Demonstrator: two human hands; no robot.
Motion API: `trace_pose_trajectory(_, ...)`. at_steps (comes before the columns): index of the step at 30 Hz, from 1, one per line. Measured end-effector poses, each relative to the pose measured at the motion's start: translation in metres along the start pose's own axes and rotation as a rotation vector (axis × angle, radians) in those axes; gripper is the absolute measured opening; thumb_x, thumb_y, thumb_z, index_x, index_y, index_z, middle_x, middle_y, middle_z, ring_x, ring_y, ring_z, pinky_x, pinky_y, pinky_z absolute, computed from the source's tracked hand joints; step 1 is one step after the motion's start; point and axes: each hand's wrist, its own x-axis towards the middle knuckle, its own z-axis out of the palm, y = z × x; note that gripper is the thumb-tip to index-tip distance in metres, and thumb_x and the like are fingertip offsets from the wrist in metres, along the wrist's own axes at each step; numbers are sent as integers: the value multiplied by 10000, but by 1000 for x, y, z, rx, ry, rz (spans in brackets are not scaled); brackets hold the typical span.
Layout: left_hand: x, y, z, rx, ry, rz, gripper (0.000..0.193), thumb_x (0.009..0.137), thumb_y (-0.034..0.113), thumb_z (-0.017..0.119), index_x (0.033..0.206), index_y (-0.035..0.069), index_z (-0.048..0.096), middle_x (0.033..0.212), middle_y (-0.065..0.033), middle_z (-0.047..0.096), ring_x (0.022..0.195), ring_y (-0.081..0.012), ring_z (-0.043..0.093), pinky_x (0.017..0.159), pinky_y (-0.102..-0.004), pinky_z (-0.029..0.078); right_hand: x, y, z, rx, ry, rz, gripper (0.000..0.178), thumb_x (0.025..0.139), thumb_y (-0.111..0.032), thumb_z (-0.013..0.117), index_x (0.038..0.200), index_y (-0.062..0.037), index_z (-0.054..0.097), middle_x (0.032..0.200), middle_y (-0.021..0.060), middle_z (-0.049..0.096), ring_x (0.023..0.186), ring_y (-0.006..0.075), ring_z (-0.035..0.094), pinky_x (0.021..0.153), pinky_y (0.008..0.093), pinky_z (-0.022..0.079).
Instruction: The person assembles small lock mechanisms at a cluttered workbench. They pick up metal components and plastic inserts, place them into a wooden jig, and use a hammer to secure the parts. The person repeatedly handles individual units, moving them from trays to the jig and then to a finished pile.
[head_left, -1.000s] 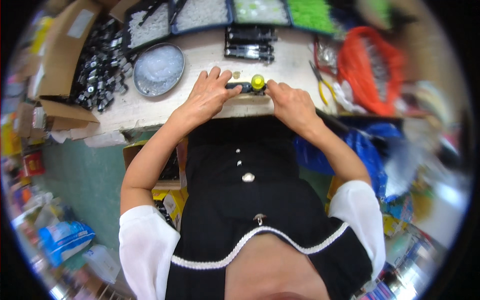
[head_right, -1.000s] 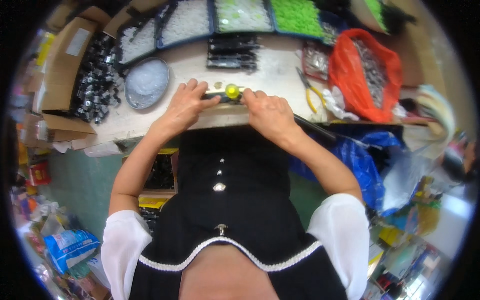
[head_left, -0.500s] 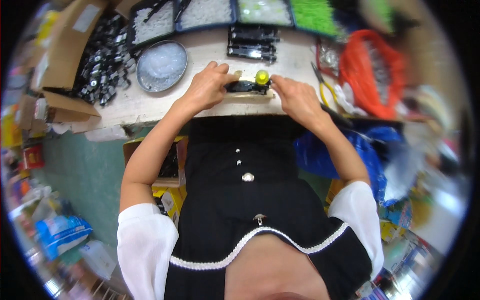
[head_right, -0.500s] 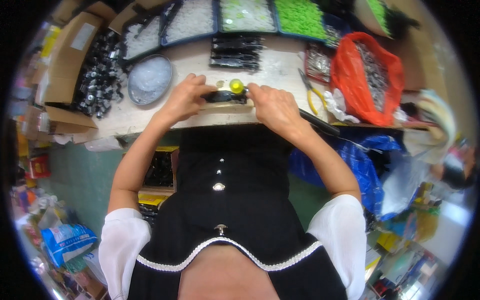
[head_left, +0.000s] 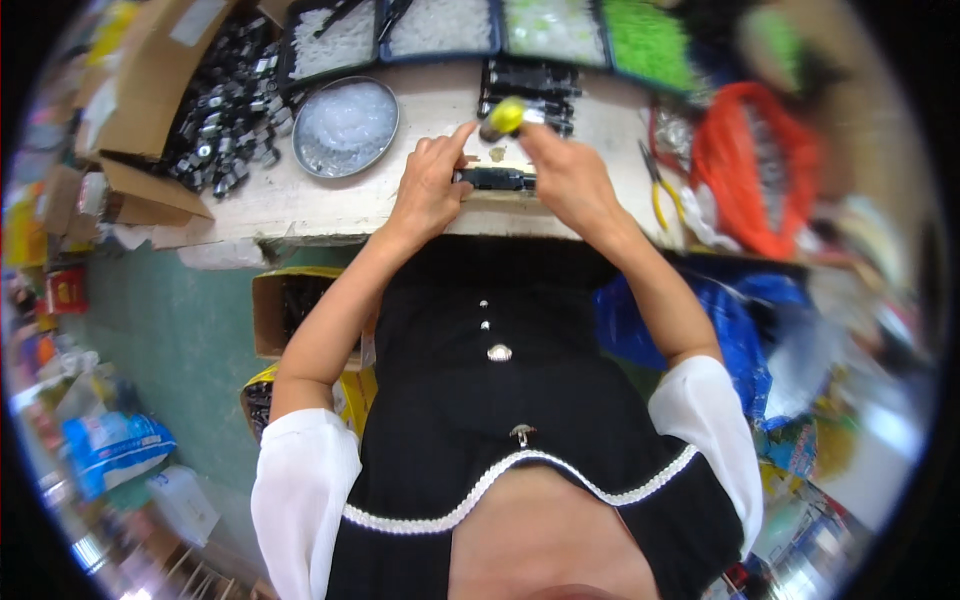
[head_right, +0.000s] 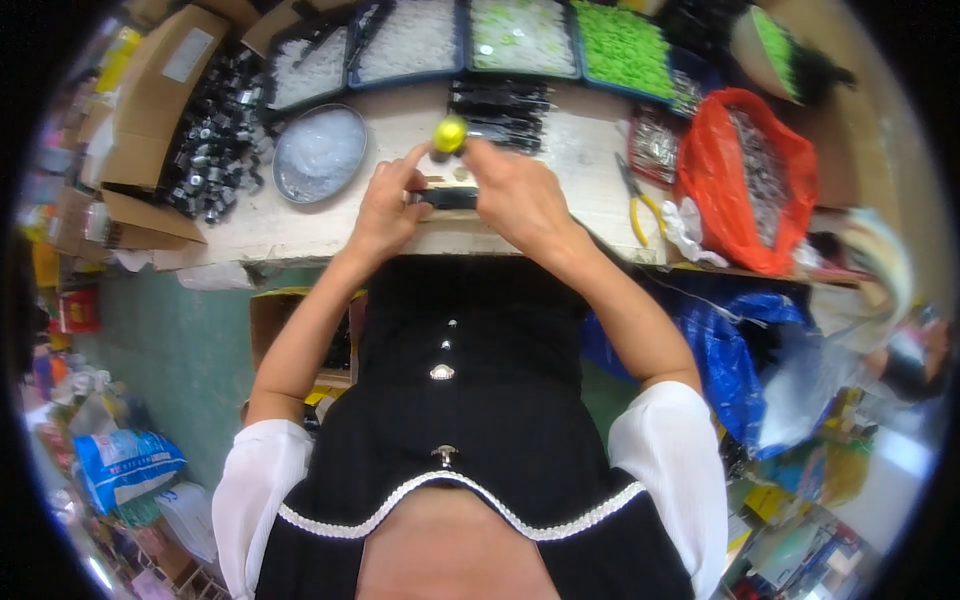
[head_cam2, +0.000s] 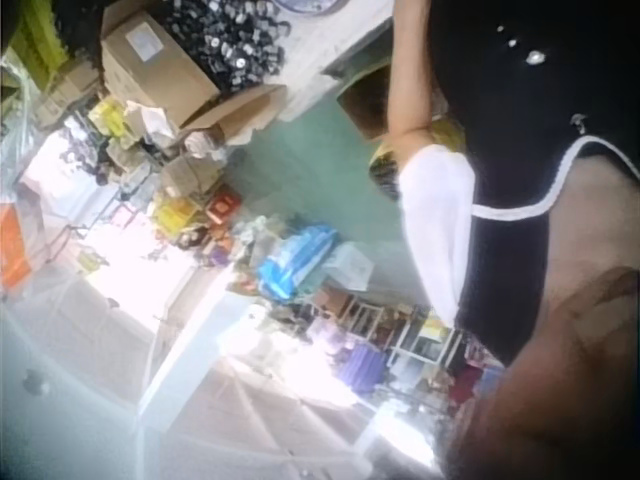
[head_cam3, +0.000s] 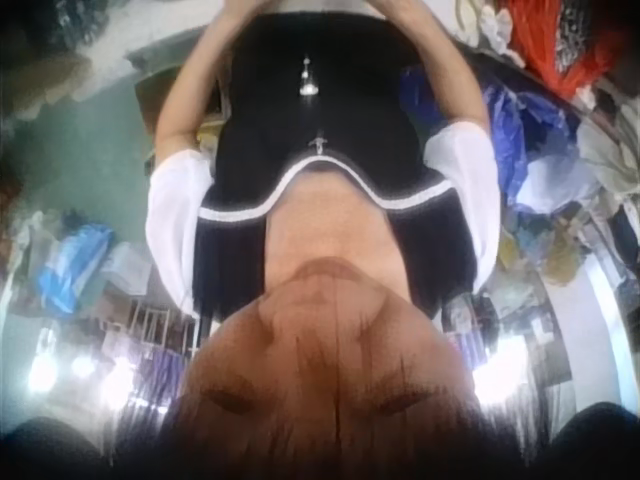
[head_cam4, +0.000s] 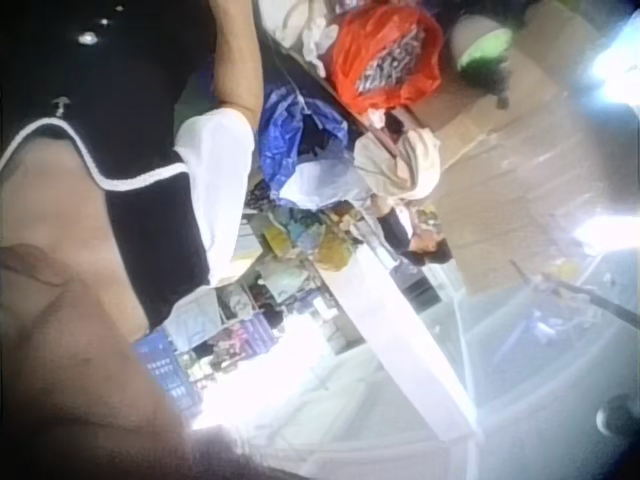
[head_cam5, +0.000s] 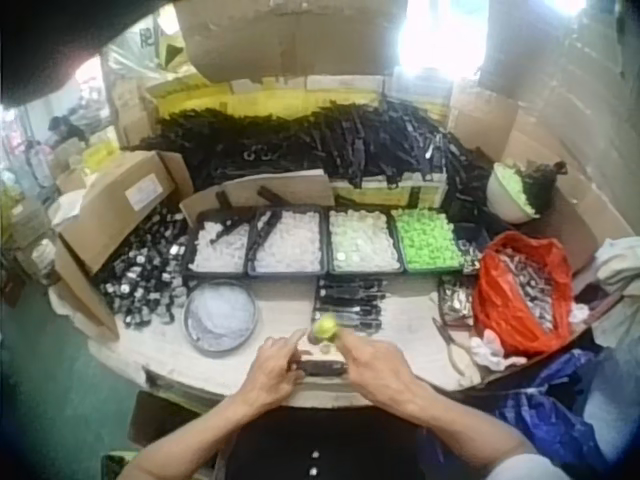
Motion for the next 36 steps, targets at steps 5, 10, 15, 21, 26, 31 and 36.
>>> trace_pose_trajectory(5, -24, 1, 3, 90, 248, -9, 761, 618, -5, 714, 1308, 63, 400, 1010, -126, 499, 934, -291, 466, 845, -384, 370, 21, -16, -16, 63, -139, 37, 186, 851, -160, 463, 941, -27, 558, 734, 247, 607, 723, 419, 592, 646, 508, 446)
trace_pose_trajectory(10, -42, -4, 0, 31, 298, -26, 795, 615, 24, 731, 1327, 67, 379, 1108, -133, 461, 983, -293, 433, 864, -395, 335, 26, -18, 18, -34, -95, -43, 199, 899, -237, 487, 947, -61, 566, 692, 208, 591, 657, 401, 577, 580, 487, 414)
trace_pose_trajectory(15, -49, -8, -5, 21, 275, -56, 787, 616, 34, 732, 1321, 64, 385, 1123, -128, 469, 977, -291, 437, 860, -391, 330, 8, -25, 2, 139, 27, -112, 171, 885, -221, 501, 892, -55, 540, 666, 194, 598, 637, 396, 581, 559, 468, 443)
trace_pose_trajectory(21, -24, 6, -1, 50, 174, 75, 662, 642, 35, 714, 1255, 75, 467, 1004, -87, 566, 961, -262, 480, 828, -367, 337, -16, 9, 11, 12, 156, -175, 173, 885, -219, 496, 953, -69, 550, 714, 161, 628, 632, 362, 602, 547, 466, 454)
trace_pose_trajectory(26, 0, -6, 9, 38, 35, 305, 434, 691, 38, 665, 1115, 85, 582, 945, -67, 577, 893, -237, 487, 765, -345, 328, -36, 60, 7, -63, 349, 142, 198, 877, -172, 505, 1029, -62, 571, 818, 185, 632, 720, 361, 606, 611, 460, 458)
trace_pose_trajectory(31, 24, -3, 1, 34, 76, 371, 367, 677, 50, 672, 1038, 79, 610, 907, -59, 582, 848, -241, 495, 733, -349, 341, -53, 101, 21, -204, 357, 299, 241, 831, -120, 546, 1063, -62, 574, 881, 151, 588, 809, 337, 561, 673, 447, 432)
trace_pose_trajectory(36, 49, -16, 34, 228, 97, 412, 170, 664, 61, 668, 831, 79, 651, 873, -61, 573, 825, -244, 508, 706, -365, 388, -48, 100, 19, -392, 483, 152, 270, 762, -85, 606, 1029, -58, 580, 923, 120, 537, 869, 294, 501, 733, 415, 391)
